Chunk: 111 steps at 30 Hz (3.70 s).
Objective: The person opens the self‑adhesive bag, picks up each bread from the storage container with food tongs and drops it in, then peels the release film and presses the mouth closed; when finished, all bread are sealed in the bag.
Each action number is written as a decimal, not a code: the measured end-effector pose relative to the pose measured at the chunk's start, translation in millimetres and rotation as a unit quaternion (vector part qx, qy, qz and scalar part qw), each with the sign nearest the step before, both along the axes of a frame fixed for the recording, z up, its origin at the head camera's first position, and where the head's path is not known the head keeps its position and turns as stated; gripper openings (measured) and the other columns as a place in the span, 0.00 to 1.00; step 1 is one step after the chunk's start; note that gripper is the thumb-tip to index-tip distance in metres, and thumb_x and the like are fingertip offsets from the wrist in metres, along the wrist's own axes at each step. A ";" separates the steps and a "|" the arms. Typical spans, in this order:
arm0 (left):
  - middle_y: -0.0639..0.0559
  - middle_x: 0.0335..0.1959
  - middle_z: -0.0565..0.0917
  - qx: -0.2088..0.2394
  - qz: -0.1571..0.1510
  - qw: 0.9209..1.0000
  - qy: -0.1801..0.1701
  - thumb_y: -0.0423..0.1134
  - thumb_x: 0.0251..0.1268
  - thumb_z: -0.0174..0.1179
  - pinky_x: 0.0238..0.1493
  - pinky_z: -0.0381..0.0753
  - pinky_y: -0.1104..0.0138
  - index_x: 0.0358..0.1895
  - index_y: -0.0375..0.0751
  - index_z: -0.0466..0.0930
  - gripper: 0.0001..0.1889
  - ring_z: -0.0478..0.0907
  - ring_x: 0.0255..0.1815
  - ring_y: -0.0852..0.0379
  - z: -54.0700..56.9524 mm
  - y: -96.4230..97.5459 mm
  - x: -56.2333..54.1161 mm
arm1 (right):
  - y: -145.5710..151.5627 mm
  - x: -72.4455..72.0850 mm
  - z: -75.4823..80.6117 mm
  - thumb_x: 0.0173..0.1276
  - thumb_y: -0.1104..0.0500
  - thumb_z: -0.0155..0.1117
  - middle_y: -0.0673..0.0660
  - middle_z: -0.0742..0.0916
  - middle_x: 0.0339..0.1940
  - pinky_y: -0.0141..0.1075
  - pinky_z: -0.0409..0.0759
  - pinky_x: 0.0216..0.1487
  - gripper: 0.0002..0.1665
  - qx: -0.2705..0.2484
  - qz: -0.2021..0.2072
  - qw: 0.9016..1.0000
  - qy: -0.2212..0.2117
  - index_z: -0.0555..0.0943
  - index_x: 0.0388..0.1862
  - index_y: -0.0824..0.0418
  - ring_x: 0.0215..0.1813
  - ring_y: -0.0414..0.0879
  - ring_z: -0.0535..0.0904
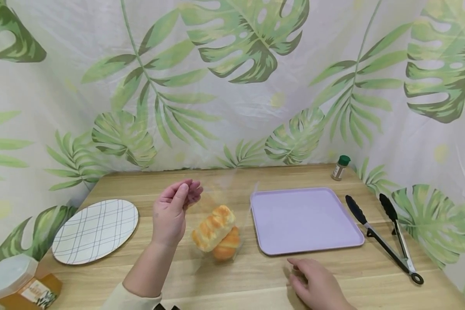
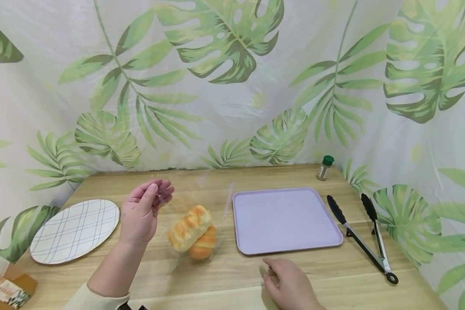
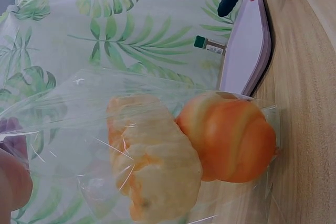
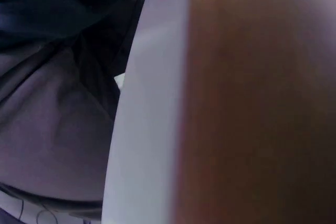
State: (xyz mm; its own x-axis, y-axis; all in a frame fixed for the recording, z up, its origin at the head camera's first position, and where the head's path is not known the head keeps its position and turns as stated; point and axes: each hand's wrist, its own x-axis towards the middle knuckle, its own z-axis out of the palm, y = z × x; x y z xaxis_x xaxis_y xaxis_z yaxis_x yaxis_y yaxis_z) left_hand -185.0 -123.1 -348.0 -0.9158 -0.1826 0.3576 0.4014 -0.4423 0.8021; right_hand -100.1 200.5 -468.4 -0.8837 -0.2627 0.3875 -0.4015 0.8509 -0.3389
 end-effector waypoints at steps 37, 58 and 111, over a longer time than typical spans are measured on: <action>0.58 0.39 0.90 -0.012 -0.042 0.999 0.026 0.34 0.75 0.52 0.47 0.86 0.71 0.42 0.49 0.85 0.11 0.88 0.43 0.63 -10.3 -30.3 -7.9 | -66.8 -146.2 97.0 0.76 0.60 0.55 0.39 0.89 0.34 0.29 0.85 0.48 0.15 -0.473 0.184 0.828 -0.240 0.80 0.48 0.72 0.40 0.34 0.86; 0.62 0.38 0.90 -0.125 -0.063 0.990 -0.007 0.27 0.70 0.55 0.45 0.86 0.72 0.39 0.56 0.87 0.17 0.87 0.43 0.66 -12.2 -51.4 -24.3 | -63.8 -143.3 111.8 0.70 0.68 0.60 0.38 0.89 0.31 0.28 0.86 0.44 0.09 -0.503 0.146 0.829 -0.197 0.83 0.46 0.66 0.39 0.34 0.87; 0.61 0.31 0.89 -0.193 -0.081 0.978 -0.008 0.21 0.62 0.60 0.35 0.86 0.72 0.32 0.50 0.82 0.15 0.85 0.31 0.67 -2.9 -52.1 -21.0 | -42.1 -143.2 118.8 0.62 0.73 0.66 0.39 0.89 0.29 0.26 0.83 0.43 0.20 -0.460 0.191 0.846 -0.191 0.84 0.29 0.45 0.35 0.32 0.84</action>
